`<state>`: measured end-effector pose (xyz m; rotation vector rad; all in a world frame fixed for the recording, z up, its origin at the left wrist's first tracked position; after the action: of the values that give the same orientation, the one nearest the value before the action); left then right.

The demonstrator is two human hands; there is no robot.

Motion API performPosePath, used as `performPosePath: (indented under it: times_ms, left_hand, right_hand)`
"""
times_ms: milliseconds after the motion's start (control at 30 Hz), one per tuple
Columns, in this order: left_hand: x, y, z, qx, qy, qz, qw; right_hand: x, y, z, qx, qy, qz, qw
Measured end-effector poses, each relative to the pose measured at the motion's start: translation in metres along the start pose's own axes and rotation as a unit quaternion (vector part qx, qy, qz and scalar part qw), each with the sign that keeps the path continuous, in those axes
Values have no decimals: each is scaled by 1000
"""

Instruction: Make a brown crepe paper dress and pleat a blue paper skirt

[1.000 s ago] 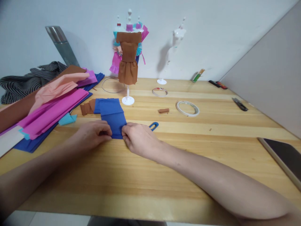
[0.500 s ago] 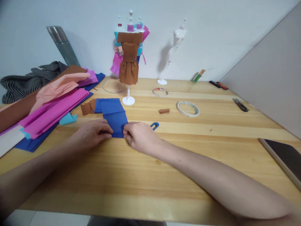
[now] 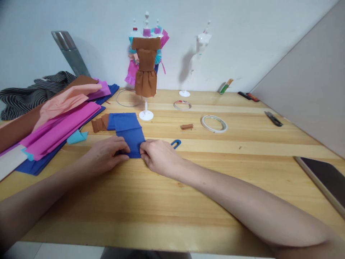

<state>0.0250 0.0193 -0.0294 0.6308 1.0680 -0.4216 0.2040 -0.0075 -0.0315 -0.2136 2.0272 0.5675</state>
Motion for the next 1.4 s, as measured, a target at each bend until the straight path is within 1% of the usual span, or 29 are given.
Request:
performPosePath:
  times_ms: [167,367,467,533,700,833,933,1167,1300,1400]
  left_hand:
    - [1,0,1,9,1,6,1000]
    - [-1,1,4,13,46,-17,999]
    - [-3,1,2,-13,46,-24,999]
    - [-4,2,-1,-36,27,-25,999]
    - [-3,2,-7,-96,-15,-16,995]
    - [-1,2,-8,-134,-21,-11,991]
    - [0,2,-8,-149,-10,-8,989]
    - [-1,1,-5,-140,3,7,990]
    - [0,1,-4,-145,4,2,989]
    - [0,0,-4,-142,7,-1,990]
  right_hand:
    - [1,1,-1,-5,1,1,1000]
    - [0,1,-1,-5,0,-8,1000]
    - [-1,1,-1,-5,-2,-10,1000]
    - [-1,2,-1,1,-1,-11,1000]
    - [-2,4,0,35,7,-9,999]
    - [-3,5,2,63,10,-7,998]
    - [-3,5,2,63,2,3,998]
    - [-4,5,-1,56,-21,1,998]
    - [-3,6,-1,48,-18,-1,999]
    - [-2,8,2,57,-9,-12,998]
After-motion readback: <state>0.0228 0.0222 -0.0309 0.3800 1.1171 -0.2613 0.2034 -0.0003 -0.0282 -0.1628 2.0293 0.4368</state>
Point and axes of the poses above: each hand's wrist, its own y-axis towards the middle knuckle, its own x-axis out of the palm, z = x × y, the point moved 2 cm from there along y, towards the middle knuckle, and after that the axes turned 14 degrees about z, right-handed, at the moved point
